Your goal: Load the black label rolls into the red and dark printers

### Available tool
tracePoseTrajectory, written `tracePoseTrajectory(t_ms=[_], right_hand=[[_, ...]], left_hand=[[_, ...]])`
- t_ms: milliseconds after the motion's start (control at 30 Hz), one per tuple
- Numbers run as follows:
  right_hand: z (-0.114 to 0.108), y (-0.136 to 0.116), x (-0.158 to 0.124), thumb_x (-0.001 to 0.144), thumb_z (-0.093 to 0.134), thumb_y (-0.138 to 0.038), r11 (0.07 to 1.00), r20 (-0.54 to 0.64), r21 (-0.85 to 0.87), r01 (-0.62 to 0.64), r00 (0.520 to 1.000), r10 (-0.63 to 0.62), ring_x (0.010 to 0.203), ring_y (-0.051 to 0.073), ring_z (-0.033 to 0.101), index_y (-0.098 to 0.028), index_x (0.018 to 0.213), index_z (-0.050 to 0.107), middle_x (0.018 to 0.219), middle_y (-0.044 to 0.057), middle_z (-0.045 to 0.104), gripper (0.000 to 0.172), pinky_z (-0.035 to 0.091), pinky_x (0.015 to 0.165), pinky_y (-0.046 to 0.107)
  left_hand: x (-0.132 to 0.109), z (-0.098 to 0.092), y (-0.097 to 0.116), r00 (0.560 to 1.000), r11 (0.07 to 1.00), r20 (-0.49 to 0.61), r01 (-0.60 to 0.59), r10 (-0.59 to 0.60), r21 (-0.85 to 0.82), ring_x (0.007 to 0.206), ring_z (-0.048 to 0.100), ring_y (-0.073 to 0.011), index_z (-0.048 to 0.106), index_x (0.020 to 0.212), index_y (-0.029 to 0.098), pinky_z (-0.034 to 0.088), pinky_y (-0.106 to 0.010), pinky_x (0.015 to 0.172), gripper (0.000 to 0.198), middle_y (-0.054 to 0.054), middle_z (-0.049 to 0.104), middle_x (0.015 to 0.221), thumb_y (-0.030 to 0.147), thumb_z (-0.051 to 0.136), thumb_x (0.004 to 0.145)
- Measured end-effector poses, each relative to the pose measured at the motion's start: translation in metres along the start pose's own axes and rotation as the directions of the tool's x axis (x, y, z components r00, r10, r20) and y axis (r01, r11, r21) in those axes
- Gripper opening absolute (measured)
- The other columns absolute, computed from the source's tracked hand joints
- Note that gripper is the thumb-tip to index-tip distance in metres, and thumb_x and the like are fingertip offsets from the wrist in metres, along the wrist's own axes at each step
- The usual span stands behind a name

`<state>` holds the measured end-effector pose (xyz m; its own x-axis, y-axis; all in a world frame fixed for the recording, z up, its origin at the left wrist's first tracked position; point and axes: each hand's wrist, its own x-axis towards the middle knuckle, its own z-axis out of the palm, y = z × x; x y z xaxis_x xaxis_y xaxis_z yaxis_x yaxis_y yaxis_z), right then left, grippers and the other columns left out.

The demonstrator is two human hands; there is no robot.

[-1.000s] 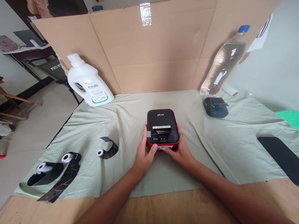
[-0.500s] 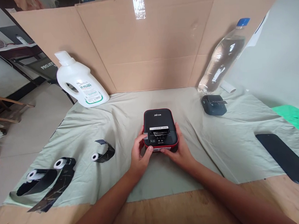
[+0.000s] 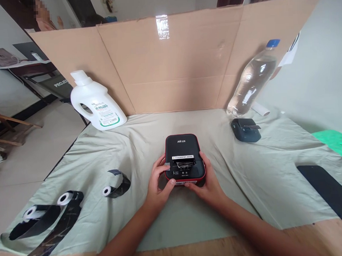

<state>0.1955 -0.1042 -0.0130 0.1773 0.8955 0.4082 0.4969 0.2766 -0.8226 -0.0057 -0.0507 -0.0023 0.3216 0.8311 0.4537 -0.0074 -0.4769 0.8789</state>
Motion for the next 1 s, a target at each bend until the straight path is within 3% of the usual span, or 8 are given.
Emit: tracePoseTrajectory(t_ms=[100, 233, 367, 633, 1000], right_hand=[[0.0, 0.002, -0.001, 0.073, 0.082, -0.046, 1.0, -0.002, 0.002, 0.007, 1.0, -0.007, 0.141, 0.041, 0.042, -0.045, 0.155, 0.013, 0.154, 0.007, 0.037, 0.107, 0.04, 0.114, 0.063], [0.001, 0.002, -0.001, 0.073, 0.081, -0.046, 1.0, 0.0, 0.0, 0.003, 1.0, -0.003, 0.138, 0.041, 0.047, -0.042, 0.156, 0.015, 0.152, 0.008, 0.041, 0.106, 0.042, 0.112, 0.063], [0.001, 0.003, -0.001, 0.071, 0.083, -0.046, 1.0, -0.004, 0.002, -0.006, 1.0, 0.006, 0.139, 0.041, 0.045, -0.047, 0.155, 0.013, 0.153, 0.006, 0.04, 0.109, 0.042, 0.113, 0.062], [0.0, 0.001, -0.001, 0.073, 0.081, -0.046, 1.0, 0.004, 0.002, 0.001, 1.0, -0.001, 0.139, 0.04, 0.045, -0.047, 0.155, 0.014, 0.154, 0.006, 0.039, 0.107, 0.042, 0.113, 0.061], [0.0, -0.002, 0.003, 0.076, 0.079, -0.046, 1.0, -0.014, -0.006, 0.029, 0.999, -0.03, 0.139, 0.039, 0.044, -0.028, 0.157, 0.017, 0.151, 0.017, 0.039, 0.103, 0.04, 0.112, 0.064]], left_hand=[[0.003, -0.003, -0.002, 1.0, 0.999, 0.015, -0.027, 0.026, 0.018, 0.139, 0.046, -0.031, 0.057, 0.117, 0.027, 0.043, -0.053, 0.111, 0.025, -0.011, 0.042, 0.15, 0.029, 0.063, 0.092], [0.006, -0.005, -0.007, 0.998, 0.998, 0.029, -0.059, 0.058, 0.029, 0.139, 0.045, -0.0305, 0.056, 0.116, 0.027, 0.042, -0.054, 0.111, 0.026, -0.011, 0.043, 0.146, 0.03, 0.064, 0.091], [0.008, -0.007, -0.012, 0.996, 0.995, 0.038, -0.085, 0.082, 0.061, 0.138, 0.045, -0.0316, 0.057, 0.114, 0.026, 0.04, -0.055, 0.111, 0.027, -0.012, 0.043, 0.145, 0.032, 0.067, 0.09], [0.008, -0.008, -0.017, 0.998, 0.998, 0.027, -0.054, 0.053, 0.035, 0.139, 0.043, -0.0307, 0.057, 0.11, 0.026, 0.038, -0.054, 0.112, 0.025, -0.011, 0.043, 0.144, 0.033, 0.068, 0.089], [0.015, -0.003, -0.013, 0.993, 0.992, -0.028, -0.115, 0.117, 0.056, 0.13, 0.052, -0.0291, 0.059, 0.102, 0.022, 0.044, -0.05, 0.107, 0.03, -0.012, 0.049, 0.137, 0.045, 0.07, 0.086]])
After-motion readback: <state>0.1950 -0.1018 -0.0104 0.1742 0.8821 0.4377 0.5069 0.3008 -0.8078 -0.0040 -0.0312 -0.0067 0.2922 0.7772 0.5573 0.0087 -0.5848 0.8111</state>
